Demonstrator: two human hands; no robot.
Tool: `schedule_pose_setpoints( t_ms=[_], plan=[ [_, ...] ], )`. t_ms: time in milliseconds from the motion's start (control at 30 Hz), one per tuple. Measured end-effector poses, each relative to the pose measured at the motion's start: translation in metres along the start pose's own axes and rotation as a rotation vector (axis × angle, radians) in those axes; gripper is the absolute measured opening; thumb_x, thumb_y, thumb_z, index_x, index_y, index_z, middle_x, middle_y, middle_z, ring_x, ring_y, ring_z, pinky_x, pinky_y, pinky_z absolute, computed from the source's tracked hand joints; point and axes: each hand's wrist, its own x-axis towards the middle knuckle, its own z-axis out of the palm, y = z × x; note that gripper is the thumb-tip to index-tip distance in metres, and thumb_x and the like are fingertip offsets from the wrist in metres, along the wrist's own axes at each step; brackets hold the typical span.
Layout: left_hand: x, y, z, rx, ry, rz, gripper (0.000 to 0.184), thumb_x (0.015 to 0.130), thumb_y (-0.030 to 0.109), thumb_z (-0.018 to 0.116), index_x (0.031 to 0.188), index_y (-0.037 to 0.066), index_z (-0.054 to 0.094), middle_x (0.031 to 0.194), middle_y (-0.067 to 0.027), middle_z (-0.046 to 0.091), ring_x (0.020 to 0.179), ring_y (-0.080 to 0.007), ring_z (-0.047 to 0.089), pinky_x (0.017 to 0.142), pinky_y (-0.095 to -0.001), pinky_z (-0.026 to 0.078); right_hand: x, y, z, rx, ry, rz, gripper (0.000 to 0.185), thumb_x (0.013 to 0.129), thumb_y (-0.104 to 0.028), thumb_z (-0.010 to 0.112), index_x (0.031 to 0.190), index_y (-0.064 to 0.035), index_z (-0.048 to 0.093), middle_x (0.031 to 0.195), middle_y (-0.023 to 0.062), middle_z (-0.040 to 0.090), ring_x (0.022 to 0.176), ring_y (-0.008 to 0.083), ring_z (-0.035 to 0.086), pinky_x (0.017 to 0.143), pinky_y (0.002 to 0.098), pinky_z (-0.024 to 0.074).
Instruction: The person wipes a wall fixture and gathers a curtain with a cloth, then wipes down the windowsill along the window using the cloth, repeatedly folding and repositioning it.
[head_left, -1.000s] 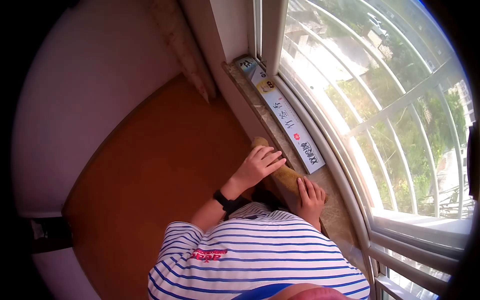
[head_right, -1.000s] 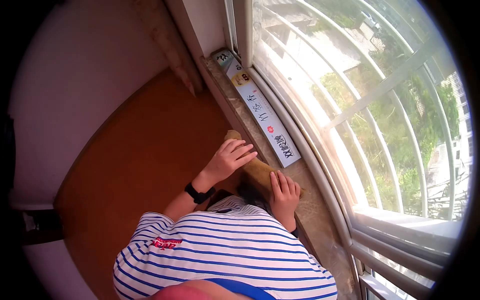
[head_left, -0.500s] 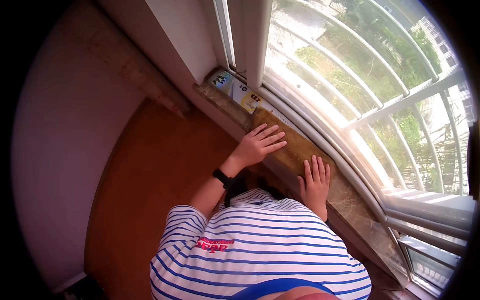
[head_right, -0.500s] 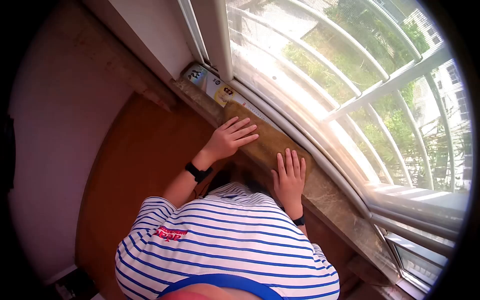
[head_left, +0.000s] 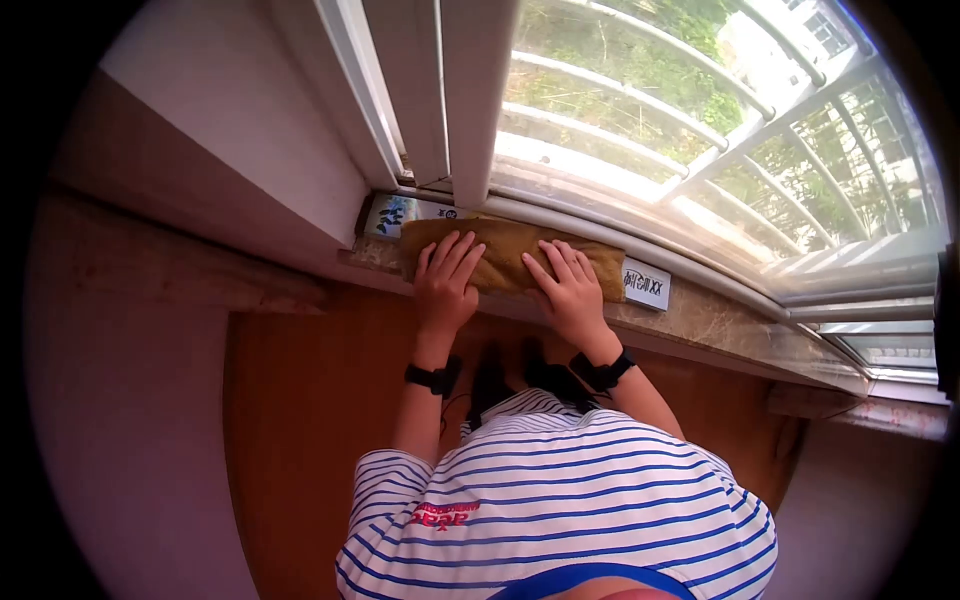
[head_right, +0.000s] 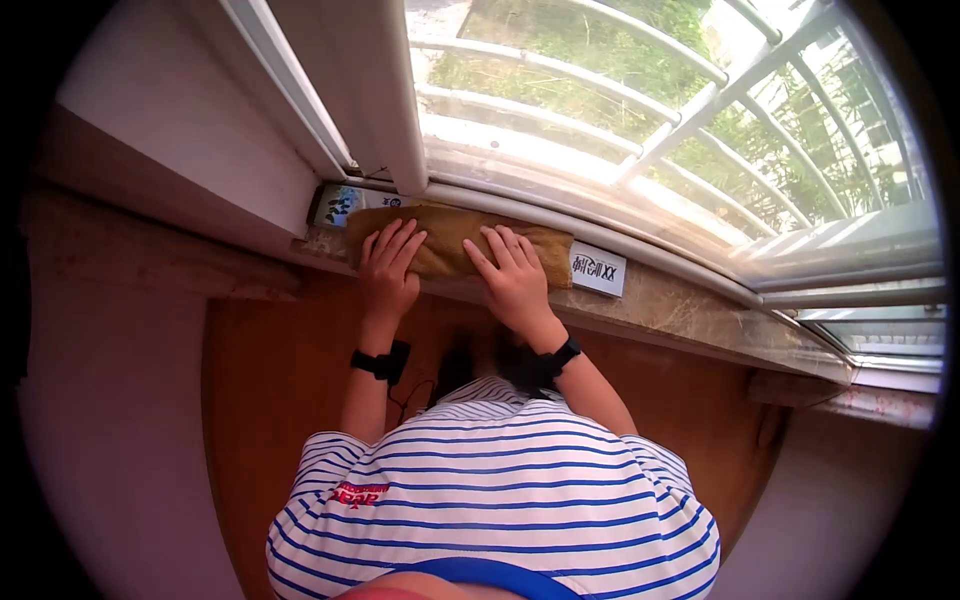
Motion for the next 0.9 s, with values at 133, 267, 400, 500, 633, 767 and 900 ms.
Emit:
schedule_pose_setpoints(
  t_ms=[133, 267, 400, 500, 633, 767, 900],
  plan=[
    [0.021, 0.016, 0.024, -0.105, 0.02, 0.04, 0.047, 0.073, -0.007, 0.053, 0.116, 0.005, 0.069, 0.124, -0.0131, 0.067, 0.12, -0.0309, 0.061, 0.104, -0.046, 0.045, -0.002, 0.019, 0.003, 0.131, 0.138, -0.043, 0.04, 0.078, -0.006, 0.067, 0.117, -0.0161, 0.071, 0.121, 0.0025, 0.066, 0.111, 0.023, 0.062, 0.095, 0.0372, 0.0491],
    [0.06, 0.049, 0.049, -0.411, 0.028, 0.182, 0.047, 0.074, -0.009, 0.054, 0.116, 0.005, 0.07, 0.123, -0.015, 0.067, 0.118, -0.032, 0.063, 0.102, -0.0438, 0.049, -0.011, 0.036, -0.043, 0.007, 0.327, 0.092, 0.037, 0.08, -0.003, 0.063, 0.112, -0.016, 0.073, 0.12, 0.0028, 0.068, 0.11, 0.0232, 0.064, 0.093, 0.0368, 0.0531],
    [0.026, 0.088, 0.113, -0.425, -0.175, 0.401, 0.047, 0.077, -0.007, 0.058, 0.121, 0.003, 0.067, 0.127, -0.0167, 0.065, 0.125, -0.0331, 0.059, 0.107, -0.0451, 0.046, -0.099, 0.071, -0.029, -0.19, 0.381, 0.324, 0.037, 0.082, -0.002, 0.06, 0.113, -0.0174, 0.073, 0.127, 0.0036, 0.066, 0.121, 0.026, 0.06, 0.104, 0.0401, 0.0489],
    [0.052, 0.125, 0.144, -0.206, -0.275, 0.499, 0.045, 0.08, 0.001, 0.059, 0.125, 0.003, 0.066, 0.14, -0.0181, 0.056, 0.135, -0.0367, 0.048, 0.115, -0.0492, 0.036, -0.095, 0.11, -0.038, -0.305, 0.295, 0.462, 0.037, 0.083, -0.002, 0.059, 0.113, -0.0175, 0.073, 0.13, 0.0032, 0.065, 0.126, 0.0271, 0.057, 0.109, 0.0414, 0.0458],
    [0.054, 0.173, 0.16, -0.153, -0.274, 0.568, 0.045, 0.08, 0.0, 0.058, 0.125, 0.0, 0.065, 0.139, -0.0193, 0.056, 0.134, -0.0387, 0.049, 0.114, -0.0494, 0.037, -0.118, 0.132, -0.067, -0.134, 0.352, 0.512, 0.035, 0.083, 0.003, 0.059, 0.11, -0.0144, 0.074, 0.13, 0.0045, 0.065, 0.127, 0.028, 0.056, 0.109, 0.0413, 0.0449],
    [0.065, 0.243, 0.192, -0.292, -0.282, 0.53, 0.046, 0.081, -0.001, 0.055, 0.126, 0.001, 0.065, 0.138, -0.0198, 0.058, 0.13, -0.0381, 0.054, 0.111, -0.0482, 0.041, -0.159, 0.191, -0.102, 0.349, 0.581, 0.566, 0.035, 0.08, 0.013, 0.057, 0.103, -0.0075, 0.074, 0.126, 0.0069, 0.067, 0.125, 0.0312, 0.058, 0.105, 0.0411, 0.0477],
    [0.062, 0.308, 0.206, -0.33, -0.26, 0.572, 0.046, 0.081, 0.0, 0.055, 0.126, 0.002, 0.064, 0.139, -0.0198, 0.057, 0.13, -0.0372, 0.054, 0.112, -0.0479, 0.04, -0.203, 0.225, -0.152, 0.132, 0.634, 0.434, 0.032, 0.083, 0.008, 0.058, 0.104, -0.0095, 0.074, 0.126, 0.0045, 0.067, 0.125, 0.0288, 0.059, 0.103, 0.0399, 0.0485]
  ],
)
